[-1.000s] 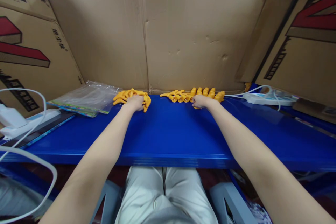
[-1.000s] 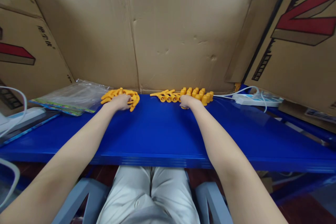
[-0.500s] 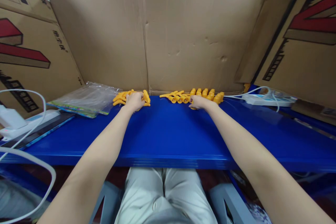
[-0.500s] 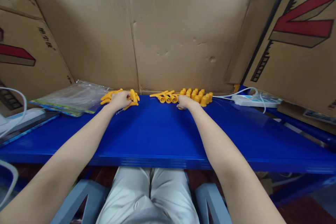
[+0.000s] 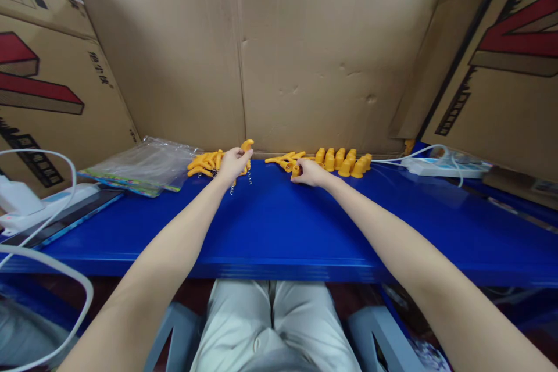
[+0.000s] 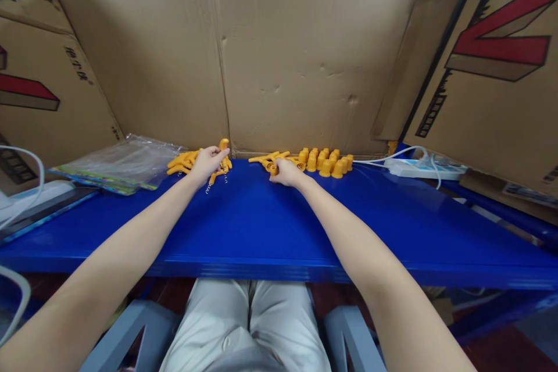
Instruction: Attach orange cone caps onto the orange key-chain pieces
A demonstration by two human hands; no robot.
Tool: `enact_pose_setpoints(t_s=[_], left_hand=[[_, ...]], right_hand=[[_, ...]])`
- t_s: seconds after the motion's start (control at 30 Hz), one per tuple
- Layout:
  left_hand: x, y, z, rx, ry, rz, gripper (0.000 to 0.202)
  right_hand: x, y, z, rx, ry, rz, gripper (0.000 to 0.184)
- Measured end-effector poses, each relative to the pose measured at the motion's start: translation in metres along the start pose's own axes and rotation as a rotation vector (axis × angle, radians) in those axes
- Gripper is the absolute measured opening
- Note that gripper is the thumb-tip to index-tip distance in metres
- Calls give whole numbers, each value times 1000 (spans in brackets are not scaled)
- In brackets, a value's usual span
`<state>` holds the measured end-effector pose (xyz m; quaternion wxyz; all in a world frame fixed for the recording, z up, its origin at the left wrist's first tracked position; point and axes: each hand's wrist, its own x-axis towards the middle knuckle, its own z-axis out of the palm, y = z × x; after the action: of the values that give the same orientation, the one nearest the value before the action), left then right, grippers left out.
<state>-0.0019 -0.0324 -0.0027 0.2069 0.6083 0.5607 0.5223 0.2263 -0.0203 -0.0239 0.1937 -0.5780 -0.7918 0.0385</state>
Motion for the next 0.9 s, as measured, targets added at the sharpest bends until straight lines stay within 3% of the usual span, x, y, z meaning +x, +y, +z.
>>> enact_pose_setpoints(t_s=[0.13,0.3,0.73,0.9], left_hand=[[-4,5,7,-193,-73,-192,14],[-10,7,11,-325,-114,-231,13],[-14,13,10,-486,-120,-322,18],[-11,13,8,-562,-256,-410,36]], right_hand=[[-1,-8,1,-122,10,-187,20],[-3,-15,-1,-158,-29,-342,17],[-3,-18,2,19,-100,-350,26],[-3,-17,2,88,-58,-301,24]])
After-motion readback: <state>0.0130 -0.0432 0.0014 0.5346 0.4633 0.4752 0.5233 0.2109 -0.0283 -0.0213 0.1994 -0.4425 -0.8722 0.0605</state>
